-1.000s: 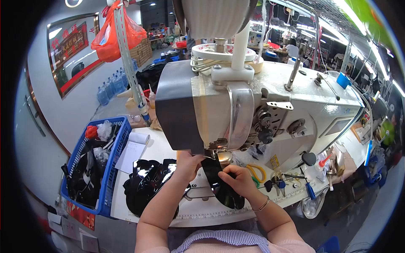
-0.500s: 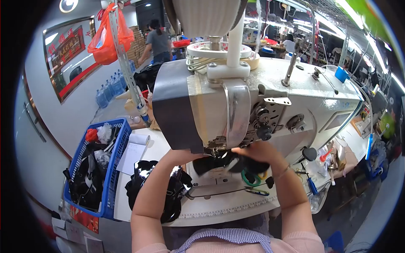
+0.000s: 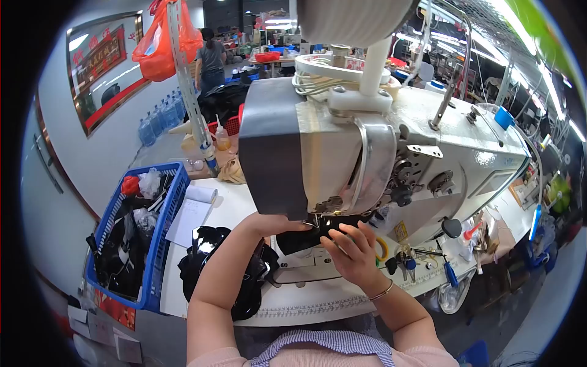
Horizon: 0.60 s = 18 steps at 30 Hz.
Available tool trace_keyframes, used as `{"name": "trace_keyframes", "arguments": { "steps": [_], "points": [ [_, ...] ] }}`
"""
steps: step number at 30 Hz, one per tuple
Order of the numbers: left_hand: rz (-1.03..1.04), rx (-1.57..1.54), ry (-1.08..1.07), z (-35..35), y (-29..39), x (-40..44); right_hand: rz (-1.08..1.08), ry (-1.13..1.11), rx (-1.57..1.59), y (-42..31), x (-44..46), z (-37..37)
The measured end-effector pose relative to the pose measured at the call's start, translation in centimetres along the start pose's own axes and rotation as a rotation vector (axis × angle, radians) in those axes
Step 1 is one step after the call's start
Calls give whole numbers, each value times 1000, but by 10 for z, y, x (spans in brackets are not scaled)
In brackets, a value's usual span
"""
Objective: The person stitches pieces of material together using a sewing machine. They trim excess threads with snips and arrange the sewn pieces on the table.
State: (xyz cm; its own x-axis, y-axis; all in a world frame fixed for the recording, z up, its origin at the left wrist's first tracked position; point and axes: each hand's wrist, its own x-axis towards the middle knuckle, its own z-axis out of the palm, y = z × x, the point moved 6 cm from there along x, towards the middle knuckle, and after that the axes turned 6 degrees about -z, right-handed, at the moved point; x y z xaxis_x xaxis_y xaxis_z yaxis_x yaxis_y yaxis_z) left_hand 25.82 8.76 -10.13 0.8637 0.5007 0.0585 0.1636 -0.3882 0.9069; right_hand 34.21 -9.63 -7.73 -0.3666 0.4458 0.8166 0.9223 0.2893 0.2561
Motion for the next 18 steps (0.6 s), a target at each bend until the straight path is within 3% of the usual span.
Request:
{"name": "trace_keyframes", "arguments": {
  "steps": [3,6,8,9,10,13,15,17,18],
  "points": [
    [35,-29,61,-1,4,-3,27,-24,14,5,6,0],
    [-202,-227,105,10,-14,-11,116,-69,101,16,18,-1],
    [-59,-420,281,29,-26,-27,175,-82,195,26,13,7],
    [-138,-724,317,42,-32,-28,208,-88,243,30,11,10],
    [-153,-587,378,43,-23,-35,229,-106,297,32,12,8],
    [-97,-563,343,42,-20,-33,214,-93,259,29,12,5],
    [-165,-753,438,33,-20,-28,200,-48,217,25,11,2],
    [-303,-676,397,25,-16,-24,190,19,205,21,9,2],
    [-276,-580,366,24,-15,-27,162,10,196,16,8,2]
  ]
}}
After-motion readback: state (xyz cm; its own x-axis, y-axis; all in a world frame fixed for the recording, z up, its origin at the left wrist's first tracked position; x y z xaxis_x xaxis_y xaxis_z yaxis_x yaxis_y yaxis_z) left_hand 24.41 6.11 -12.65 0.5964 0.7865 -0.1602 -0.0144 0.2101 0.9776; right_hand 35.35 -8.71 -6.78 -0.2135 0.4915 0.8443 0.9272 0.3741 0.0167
